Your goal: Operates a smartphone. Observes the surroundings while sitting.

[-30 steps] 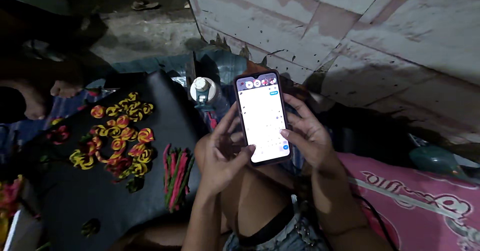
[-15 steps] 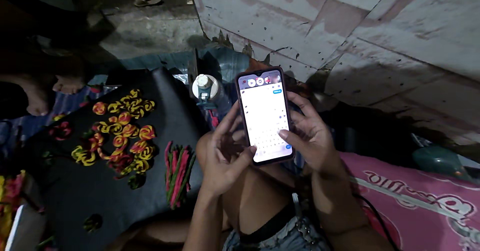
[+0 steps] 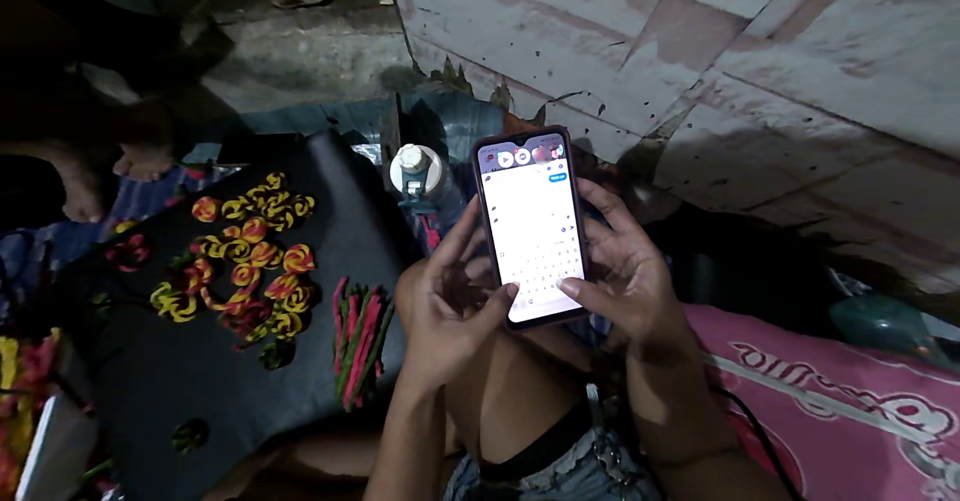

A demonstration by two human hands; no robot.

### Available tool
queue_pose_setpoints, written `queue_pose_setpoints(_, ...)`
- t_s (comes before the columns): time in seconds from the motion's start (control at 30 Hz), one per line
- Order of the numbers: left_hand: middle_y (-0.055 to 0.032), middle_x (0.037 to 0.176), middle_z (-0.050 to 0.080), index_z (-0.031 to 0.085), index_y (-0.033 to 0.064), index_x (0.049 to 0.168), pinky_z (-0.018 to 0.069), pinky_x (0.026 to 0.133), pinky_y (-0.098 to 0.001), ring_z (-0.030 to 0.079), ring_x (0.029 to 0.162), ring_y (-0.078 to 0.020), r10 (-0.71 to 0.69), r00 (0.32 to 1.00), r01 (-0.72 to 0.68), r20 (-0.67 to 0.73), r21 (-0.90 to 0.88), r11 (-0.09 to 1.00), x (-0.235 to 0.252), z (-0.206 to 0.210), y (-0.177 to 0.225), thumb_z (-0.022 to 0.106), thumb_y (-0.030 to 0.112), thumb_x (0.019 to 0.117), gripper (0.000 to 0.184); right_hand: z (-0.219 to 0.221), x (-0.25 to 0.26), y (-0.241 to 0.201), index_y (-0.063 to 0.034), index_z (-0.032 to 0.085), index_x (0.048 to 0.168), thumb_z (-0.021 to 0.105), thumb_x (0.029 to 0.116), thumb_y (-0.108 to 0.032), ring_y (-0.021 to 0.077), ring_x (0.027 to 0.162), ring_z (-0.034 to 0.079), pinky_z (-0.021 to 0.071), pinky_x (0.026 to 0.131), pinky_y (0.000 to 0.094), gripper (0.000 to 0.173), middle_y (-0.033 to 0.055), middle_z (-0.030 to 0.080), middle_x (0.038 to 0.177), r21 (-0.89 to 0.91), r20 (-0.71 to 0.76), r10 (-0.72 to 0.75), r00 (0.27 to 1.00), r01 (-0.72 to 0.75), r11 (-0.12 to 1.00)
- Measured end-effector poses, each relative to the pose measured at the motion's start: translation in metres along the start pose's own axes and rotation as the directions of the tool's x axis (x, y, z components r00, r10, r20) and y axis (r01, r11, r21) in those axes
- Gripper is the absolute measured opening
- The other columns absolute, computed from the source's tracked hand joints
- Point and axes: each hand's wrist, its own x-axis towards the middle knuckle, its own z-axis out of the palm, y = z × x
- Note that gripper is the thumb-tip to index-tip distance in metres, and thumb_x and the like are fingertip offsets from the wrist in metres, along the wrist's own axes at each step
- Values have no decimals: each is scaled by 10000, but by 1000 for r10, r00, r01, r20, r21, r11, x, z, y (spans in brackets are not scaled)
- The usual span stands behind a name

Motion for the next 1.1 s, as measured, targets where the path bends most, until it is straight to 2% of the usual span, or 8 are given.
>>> queue_pose_setpoints(0.37, -54, 1429, 598, 348, 46, 1570, 611, 886, -281, 701, 1080, -127, 14, 999, -13, 29, -52, 999, -2, -7, -1, 673, 19, 882, 762, -2, 2, -3, -136, 270, 1570, 654, 854, -34, 72, 1059, 698, 613, 858, 240, 818, -2, 649, 1332, -37, 32, 14, 999, -12, 999)
queue_pose_setpoints(0.43, -54, 1425, 602, 358, 41, 1565, 609, 893, -288, 698, 1086, -128, 16, 1000, -14, 21, -52, 999, -3, -7, -2, 670, 22, 877, 756, -3, 1, -5, -127, 244, 1585, 640, 840, -17, 69, 1065, 696, 609, 868, 241, 851, 2, 641, 1353, -26, 59, 25, 998, -24, 999)
queue_pose_setpoints(0.53, -53, 1423, 605, 363, 56, 1569, 607, 898, -291, 699, 1085, -127, 0, 1000, 1, 11, -59, 998, -4, -10, -2, 670, 49, 881, 753, -7, -2, -8, -117, 203, 1614, 647, 871, -71, 68, 1104, 683, 595, 905, 240, 866, 2, 642, 1361, -21, 102, 61, 993, -59, 998)
queue_pose_setpoints(0.63, -60, 1423, 606, 356, 40, 1566, 612, 891, -291, 701, 1089, -133, 4, 1000, -3, 10, -66, 998, -4, -9, -2, 666, 20, 879, 754, -5, -2, -9, -128, 256, 1594, 611, 921, -98, 47, 1075, 684, 587, 898, 223, 761, -27, 668, 1313, -23, 64, 84, 994, -83, 996)
queue_pose_setpoints(0.73, -41, 1439, 591, 351, 38, 1568, 620, 866, -274, 699, 1088, -119, 13, 1000, -13, -3, -3, 1000, -6, -5, -1, 679, 24, 867, 774, 1, -1, -7, -130, 321, 1540, 581, 933, -37, 32, 1033, 693, 591, 882, 210, 667, -43, 684, 1253, -5, -8, 88, 996, -88, 996)
queue_pose_setpoints(0.87, -66, 1429, 600, 359, 30, 1566, 606, 915, -298, 691, 1117, -141, 2, 1000, -2, -11, -39, 999, -7, -9, -5, 686, 41, 879, 762, -5, -3, -3, -100, 219, 1597, 604, 887, -38, 57, 1095, 682, 591, 903, 231, 810, 1, 657, 1334, -20, 98, 62, 993, -60, 998)
queue_pose_setpoints(0.93, -71, 1425, 602, 355, 28, 1567, 605, 926, -308, 693, 1116, -147, 2, 1000, -2, -1, -52, 999, -7, -11, -5, 674, 26, 886, 752, -5, -4, -4, -95, 205, 1610, 590, 898, 3, 76, 1108, 685, 591, 921, 238, 815, 25, 654, 1345, -12, 117, 68, 991, -67, 998)
queue_pose_setpoints(1.1, -82, 1432, 596, 352, 35, 1572, 605, 914, -307, 694, 1110, -151, -9, 1000, 9, 1, -54, 998, -8, -11, -5, 669, 46, 893, 749, -6, -4, -6, -102, 214, 1605, 575, 903, 19, 65, 1095, 688, 589, 912, 224, 798, 10, 665, 1327, -24, 114, 66, 991, -64, 998)
